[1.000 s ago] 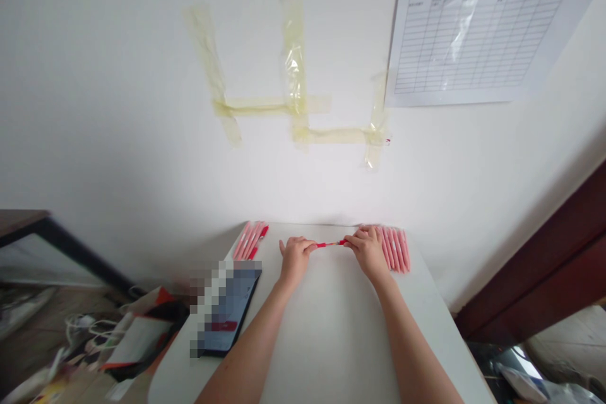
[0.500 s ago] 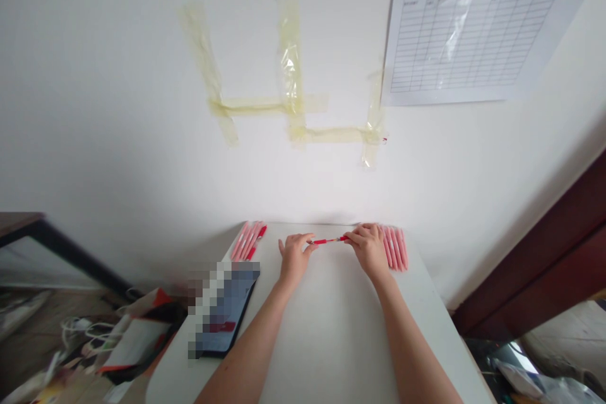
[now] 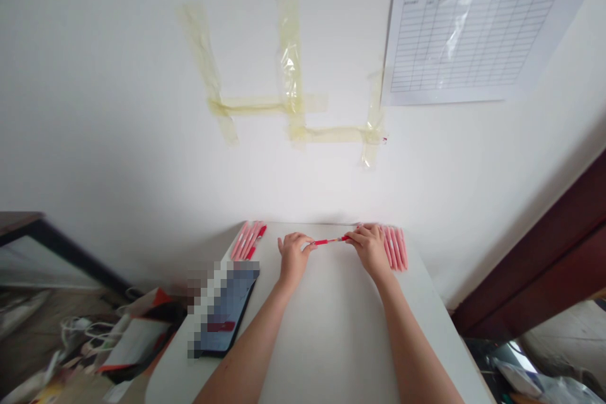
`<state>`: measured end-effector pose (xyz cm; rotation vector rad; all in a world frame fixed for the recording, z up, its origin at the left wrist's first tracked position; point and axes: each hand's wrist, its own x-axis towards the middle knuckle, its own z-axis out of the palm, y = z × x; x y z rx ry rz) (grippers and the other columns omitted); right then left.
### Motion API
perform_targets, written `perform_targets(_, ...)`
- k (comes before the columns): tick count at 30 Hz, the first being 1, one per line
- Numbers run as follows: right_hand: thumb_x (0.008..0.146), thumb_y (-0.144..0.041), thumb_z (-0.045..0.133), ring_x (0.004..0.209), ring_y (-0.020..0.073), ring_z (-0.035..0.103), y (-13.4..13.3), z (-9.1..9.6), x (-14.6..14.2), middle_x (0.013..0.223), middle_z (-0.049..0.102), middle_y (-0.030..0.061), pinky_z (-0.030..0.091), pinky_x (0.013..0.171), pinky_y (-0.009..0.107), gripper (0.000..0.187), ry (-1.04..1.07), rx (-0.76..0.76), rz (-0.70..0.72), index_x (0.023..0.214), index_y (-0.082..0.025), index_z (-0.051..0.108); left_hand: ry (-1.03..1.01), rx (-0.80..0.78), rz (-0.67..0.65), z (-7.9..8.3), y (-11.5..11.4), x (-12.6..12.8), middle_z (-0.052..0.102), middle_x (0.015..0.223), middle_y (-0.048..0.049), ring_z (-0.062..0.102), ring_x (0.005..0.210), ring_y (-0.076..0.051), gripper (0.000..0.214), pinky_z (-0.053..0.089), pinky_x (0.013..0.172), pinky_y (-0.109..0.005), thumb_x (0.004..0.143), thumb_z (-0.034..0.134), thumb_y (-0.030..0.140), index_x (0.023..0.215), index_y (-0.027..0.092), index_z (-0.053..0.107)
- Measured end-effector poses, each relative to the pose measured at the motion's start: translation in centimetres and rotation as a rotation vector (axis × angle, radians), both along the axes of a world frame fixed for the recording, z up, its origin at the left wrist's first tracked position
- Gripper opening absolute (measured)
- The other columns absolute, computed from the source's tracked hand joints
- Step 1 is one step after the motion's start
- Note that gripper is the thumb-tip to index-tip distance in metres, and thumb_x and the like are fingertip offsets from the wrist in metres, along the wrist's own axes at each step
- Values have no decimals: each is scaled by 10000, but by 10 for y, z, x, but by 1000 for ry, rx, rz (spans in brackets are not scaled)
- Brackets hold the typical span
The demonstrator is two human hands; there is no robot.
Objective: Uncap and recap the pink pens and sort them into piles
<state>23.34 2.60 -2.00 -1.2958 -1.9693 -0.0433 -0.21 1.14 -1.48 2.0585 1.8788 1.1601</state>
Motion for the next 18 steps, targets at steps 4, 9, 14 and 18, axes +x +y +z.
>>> perform_targets(4, 940, -433, 517, 1033, 297, 506, 2, -2, 2, 961, 707, 55, 422, 893, 479, 269, -5, 13, -9, 1039, -334, 747, 31, -48, 16, -2, 1, -1, 668, 1070, -19, 527, 1137, -224, 148, 124, 1158, -657, 884, 614, 333, 811, 280, 731)
perform_targets(9, 935, -442, 527, 1023, 292, 499, 5, -6, 5, 976, 709, 53, 423, 893, 471, 271, 29, 15, -8, 1047, -327, 745, 28, -53, 1, -3, 1, 1, 644, 1178, -32, 499, 1206, -245, 154, 166, 1132, -689, 886, 610, 363, 994, 323, 712)
perform_targets(14, 937, -455, 522, 1023, 294, 497, 5, -7, 6, 981, 709, 53, 413, 901, 478, 282, 42, 9, -15, 1055, -326, 743, 32, -23, -10, -3, 0, 1, 635, 1158, -25, 515, 1191, -235, 176, 176, 1137, -686, 848, 665, 273, 1008, 334, 703)
perform_targets(18, 940, -462, 513, 1017, 289, 499, 4, -5, 6, 987, 708, 54, 411, 900, 469, 292, 39, 3, -11, 1060, -327, 742, 36, -57, -7, -4, 1, 0, 634, 1170, -29, 507, 1196, -242, 141, 167, 1123, -714, 903, 584, 306, 905, 304, 725)
